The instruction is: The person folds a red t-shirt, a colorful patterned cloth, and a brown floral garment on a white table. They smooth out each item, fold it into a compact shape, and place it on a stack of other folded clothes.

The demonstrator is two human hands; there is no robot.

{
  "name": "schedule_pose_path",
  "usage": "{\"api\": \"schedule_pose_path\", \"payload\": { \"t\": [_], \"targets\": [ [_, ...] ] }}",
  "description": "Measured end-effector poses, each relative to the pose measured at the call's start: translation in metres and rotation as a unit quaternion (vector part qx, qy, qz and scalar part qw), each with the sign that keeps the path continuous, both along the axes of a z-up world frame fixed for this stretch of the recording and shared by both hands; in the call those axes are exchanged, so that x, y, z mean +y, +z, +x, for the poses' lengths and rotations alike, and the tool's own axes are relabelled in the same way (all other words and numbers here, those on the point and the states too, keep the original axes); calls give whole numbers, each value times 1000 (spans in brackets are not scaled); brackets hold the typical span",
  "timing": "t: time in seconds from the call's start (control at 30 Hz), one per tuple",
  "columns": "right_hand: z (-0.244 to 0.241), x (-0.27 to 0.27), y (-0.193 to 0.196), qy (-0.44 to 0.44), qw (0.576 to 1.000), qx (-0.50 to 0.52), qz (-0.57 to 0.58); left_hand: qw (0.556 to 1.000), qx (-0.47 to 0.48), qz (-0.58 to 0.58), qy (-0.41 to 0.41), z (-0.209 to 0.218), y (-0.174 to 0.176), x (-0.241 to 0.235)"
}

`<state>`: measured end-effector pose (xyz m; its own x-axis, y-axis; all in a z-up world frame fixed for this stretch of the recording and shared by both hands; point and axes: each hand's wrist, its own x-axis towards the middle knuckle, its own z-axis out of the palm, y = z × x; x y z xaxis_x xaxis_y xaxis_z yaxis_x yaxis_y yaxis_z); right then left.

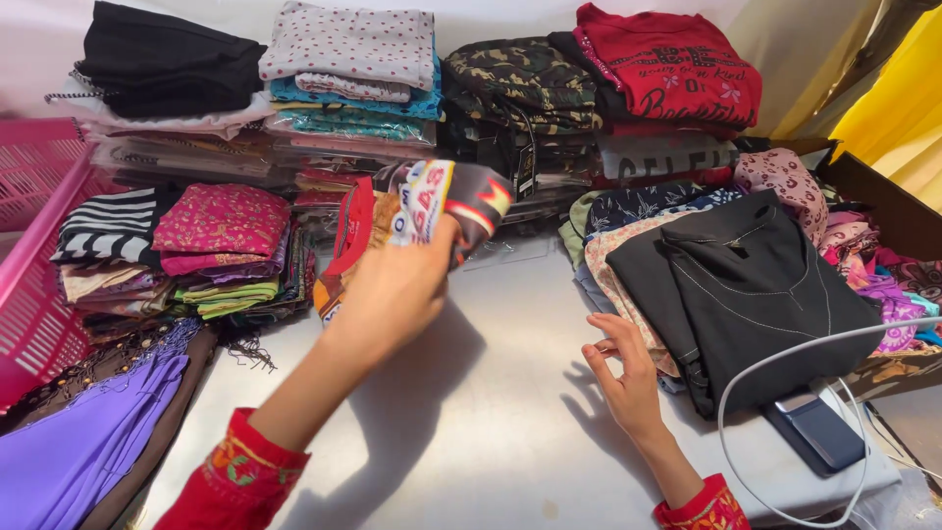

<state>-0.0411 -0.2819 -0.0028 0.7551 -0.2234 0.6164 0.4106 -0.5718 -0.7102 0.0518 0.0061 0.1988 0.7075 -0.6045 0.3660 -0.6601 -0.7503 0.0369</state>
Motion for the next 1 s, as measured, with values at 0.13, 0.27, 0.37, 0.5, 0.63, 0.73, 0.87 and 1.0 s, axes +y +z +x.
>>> {"api": "schedule_pose_path", "payload": {
  "t": [0.13,0.27,0.37,0.5,0.63,0.73,0.87,1.0],
  "targets": [
    [-2,3,1,10,1000,23,3,991,55,82,-87,-60,-143,-23],
    [1,3,1,32,998,51,-27,974,14,161,-156,-95,-202,-13],
    [-2,8,3,42,995,82,-47,957,261,34,-123,-103,-132,18],
    [2,10,0,53,984,64,-156,968,216,-110,-60,-72,-140,70],
    [28,35,43,101,962,123,-221,979,153,-133,-27,-35,-141,88],
    [60,64,59,162,946,121,-252,974,186,-133,-4,-13,-165,87],
    [107,94,22,184,890,190,-373,987,142,-69,-5,-5,-211,88],
    [126,98,-4,193,866,264,-378,997,55,-42,-17,-1,-244,96]
  ]
}}
